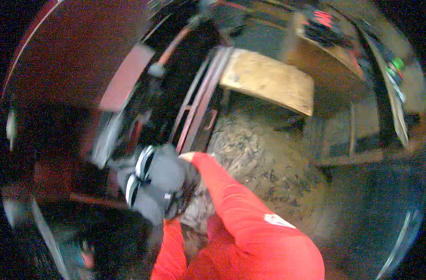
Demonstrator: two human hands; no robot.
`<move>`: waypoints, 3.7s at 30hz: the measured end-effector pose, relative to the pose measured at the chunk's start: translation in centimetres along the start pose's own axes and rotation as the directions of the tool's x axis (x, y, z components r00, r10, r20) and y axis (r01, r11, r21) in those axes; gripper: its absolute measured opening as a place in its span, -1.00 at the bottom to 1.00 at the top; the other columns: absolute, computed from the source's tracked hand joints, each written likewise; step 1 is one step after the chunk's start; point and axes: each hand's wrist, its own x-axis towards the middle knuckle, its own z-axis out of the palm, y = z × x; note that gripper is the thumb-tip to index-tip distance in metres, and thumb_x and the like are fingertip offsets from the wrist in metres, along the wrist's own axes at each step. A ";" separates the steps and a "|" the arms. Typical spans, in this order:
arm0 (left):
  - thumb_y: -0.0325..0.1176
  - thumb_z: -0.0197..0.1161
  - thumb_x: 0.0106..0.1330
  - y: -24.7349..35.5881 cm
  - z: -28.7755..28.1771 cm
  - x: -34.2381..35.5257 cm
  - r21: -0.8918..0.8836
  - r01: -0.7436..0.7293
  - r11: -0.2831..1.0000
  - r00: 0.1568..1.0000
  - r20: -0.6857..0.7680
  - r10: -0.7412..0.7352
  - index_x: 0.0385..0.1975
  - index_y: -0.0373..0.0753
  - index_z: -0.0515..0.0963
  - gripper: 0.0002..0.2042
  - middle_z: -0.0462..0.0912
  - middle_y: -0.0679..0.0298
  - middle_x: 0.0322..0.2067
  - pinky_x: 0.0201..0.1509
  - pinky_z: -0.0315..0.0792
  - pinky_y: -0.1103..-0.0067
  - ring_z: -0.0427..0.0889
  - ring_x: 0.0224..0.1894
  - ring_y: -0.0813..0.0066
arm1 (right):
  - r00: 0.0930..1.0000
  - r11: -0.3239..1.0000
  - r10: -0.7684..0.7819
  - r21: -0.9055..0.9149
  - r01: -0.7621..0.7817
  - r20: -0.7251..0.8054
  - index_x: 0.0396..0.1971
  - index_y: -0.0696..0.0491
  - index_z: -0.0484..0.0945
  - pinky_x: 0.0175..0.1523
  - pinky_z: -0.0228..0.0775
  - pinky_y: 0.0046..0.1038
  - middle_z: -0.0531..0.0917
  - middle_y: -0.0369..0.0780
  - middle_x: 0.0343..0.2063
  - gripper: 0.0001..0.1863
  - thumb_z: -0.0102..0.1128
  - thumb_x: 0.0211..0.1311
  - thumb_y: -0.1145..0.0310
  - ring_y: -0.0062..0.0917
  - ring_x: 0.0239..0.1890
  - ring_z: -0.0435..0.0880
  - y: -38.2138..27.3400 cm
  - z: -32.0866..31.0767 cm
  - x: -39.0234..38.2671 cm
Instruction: The person repeatedly presses the soles of black sandals against a rotating red grinding wheel to smooth or shape them. After several passes, the person stacks the finished sandals on a nearby surface and continues with additional sandals.
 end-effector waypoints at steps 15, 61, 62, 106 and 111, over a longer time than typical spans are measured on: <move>0.49 0.00 0.18 2.1 -0.1 1.9 -0.238 -0.121 0.964 0.989 -0.107 0.098 0.41 -0.21 0.19 -0.02 0.21 0.11 0.40 0.35 0.16 0.08 0.21 0.38 0.07 | 0.968 0.935 0.223 0.306 -0.180 -0.112 0.01 -0.11 0.68 0.00 0.55 -0.23 0.75 -0.29 -0.12 -0.56 0.07 0.35 -0.06 -0.35 -0.14 0.71 1.5 -4.9 -0.5; 0.33 0.10 0.23 13.8 -55.0 -21.7 -0.600 -0.607 0.521 0.779 -0.578 0.243 0.31 -0.19 0.31 -0.19 0.39 0.16 0.26 0.16 0.34 0.08 0.41 0.23 0.11 | 0.859 0.948 0.122 -0.314 0.047 0.498 -0.22 -0.03 0.74 -0.04 0.50 -0.31 0.77 -0.21 -0.28 -0.39 0.03 0.27 -0.29 -0.33 -0.22 0.73 -5.3 63.6 -11.2; 0.33 0.10 0.23 14.7 -58.0 -22.5 -0.596 -0.622 0.507 0.766 -0.599 0.236 0.31 -0.19 0.32 -0.19 0.40 0.16 0.26 0.15 0.35 0.08 0.41 0.23 0.11 | 0.846 0.939 0.129 -0.337 0.063 0.517 -0.22 -0.03 0.74 -0.05 0.50 -0.31 0.77 -0.21 -0.29 -0.38 0.03 0.27 -0.30 -0.33 -0.22 0.73 -5.0 67.4 -11.1; 0.18 0.20 0.28 18.0 -66.3 -23.1 -0.613 -0.568 0.548 0.762 -0.643 0.070 0.22 -0.18 0.43 -0.35 0.58 0.21 0.14 -0.03 0.52 0.08 0.59 0.08 0.14 | 0.602 0.904 0.420 -0.254 -0.345 0.679 0.45 -0.52 -0.68 0.35 -0.09 0.41 -0.53 -0.35 0.56 0.07 -0.20 0.23 -0.55 -0.03 0.57 -0.44 -2.4 86.5 -16.9; 0.16 0.21 0.29 19.2 -66.3 -20.7 -0.608 -0.585 0.537 0.764 -0.636 0.113 0.21 -0.17 0.45 -0.37 0.60 0.22 0.12 -0.05 0.54 0.08 0.62 0.07 0.14 | 0.578 0.925 0.364 -0.211 -0.316 0.730 0.41 -0.55 -0.75 0.26 0.06 0.47 -0.43 -0.26 0.57 0.03 -0.10 0.38 -0.33 0.01 0.57 -0.31 -2.1 88.0 -15.9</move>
